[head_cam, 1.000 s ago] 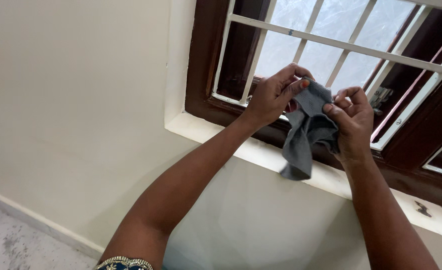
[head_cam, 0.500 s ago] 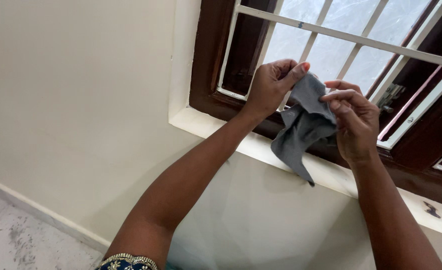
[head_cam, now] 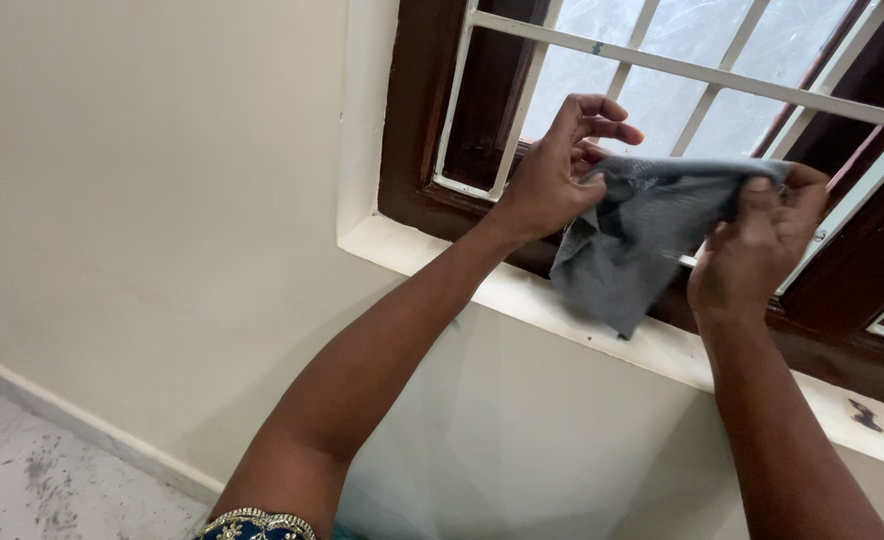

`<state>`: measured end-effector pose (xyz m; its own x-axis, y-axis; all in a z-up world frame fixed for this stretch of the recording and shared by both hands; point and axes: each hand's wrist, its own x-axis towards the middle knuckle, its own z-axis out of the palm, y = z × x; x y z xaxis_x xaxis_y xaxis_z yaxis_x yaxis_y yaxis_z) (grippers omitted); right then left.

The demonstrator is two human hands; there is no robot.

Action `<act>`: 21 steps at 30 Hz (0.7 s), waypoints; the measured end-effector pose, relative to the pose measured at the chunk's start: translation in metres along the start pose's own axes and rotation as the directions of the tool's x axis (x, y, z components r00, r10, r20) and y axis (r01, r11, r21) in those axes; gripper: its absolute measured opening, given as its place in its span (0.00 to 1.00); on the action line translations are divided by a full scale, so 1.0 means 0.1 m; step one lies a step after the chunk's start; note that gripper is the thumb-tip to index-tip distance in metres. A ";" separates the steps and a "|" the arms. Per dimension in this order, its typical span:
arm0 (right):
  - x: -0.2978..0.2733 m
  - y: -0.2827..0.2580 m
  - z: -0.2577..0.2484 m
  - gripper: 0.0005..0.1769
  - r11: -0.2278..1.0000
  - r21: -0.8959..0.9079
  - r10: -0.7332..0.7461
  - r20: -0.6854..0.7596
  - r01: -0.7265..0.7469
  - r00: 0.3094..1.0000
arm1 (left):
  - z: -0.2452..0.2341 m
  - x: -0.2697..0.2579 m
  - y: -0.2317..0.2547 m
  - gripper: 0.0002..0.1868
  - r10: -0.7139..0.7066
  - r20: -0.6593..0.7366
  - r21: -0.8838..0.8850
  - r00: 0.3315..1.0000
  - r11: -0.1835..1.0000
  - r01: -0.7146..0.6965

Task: The person cleans a window frame and the glass using a cloth, reaching between the metal bars to wipe different parts of the frame and the sill.

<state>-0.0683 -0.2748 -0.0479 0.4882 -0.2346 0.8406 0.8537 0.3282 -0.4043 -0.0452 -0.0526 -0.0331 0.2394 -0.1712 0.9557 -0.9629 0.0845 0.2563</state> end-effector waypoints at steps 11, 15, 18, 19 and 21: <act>0.06 0.04 -0.11 0.13 0.880 -0.391 -0.277 0.037 0.269 0.960 | 0.05 -0.08 -0.10 0.25 -0.506 0.375 -0.056 0.777 0.824 0.564; 0.11 0.04 -0.19 0.16 0.801 -0.484 -0.397 0.011 0.352 0.918 | -0.02 -0.07 -0.13 0.29 -0.479 0.384 0.047 0.789 0.864 0.501; 0.14 0.09 -0.21 0.11 0.718 -0.604 -0.399 0.050 0.346 0.916 | -0.27 -0.15 0.06 0.26 -0.500 0.360 -0.260 0.788 0.758 0.599; 0.13 0.08 -0.22 0.11 0.721 -0.598 -0.397 0.058 0.350 0.916 | -0.36 -0.21 0.17 0.23 -0.510 0.270 -0.377 0.817 0.725 0.577; 0.06 0.05 -0.24 0.14 0.612 -0.736 -0.418 0.009 0.289 0.908 | -0.59 -0.36 0.47 0.17 -0.549 0.057 -0.606 0.834 0.645 0.466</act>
<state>-0.0569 -0.2968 -0.0532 0.0852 -0.3420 0.9358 0.7967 -0.5407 -0.2701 -0.0916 0.0153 -0.0474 0.7213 -0.2454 0.6477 -0.4336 0.5691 0.6986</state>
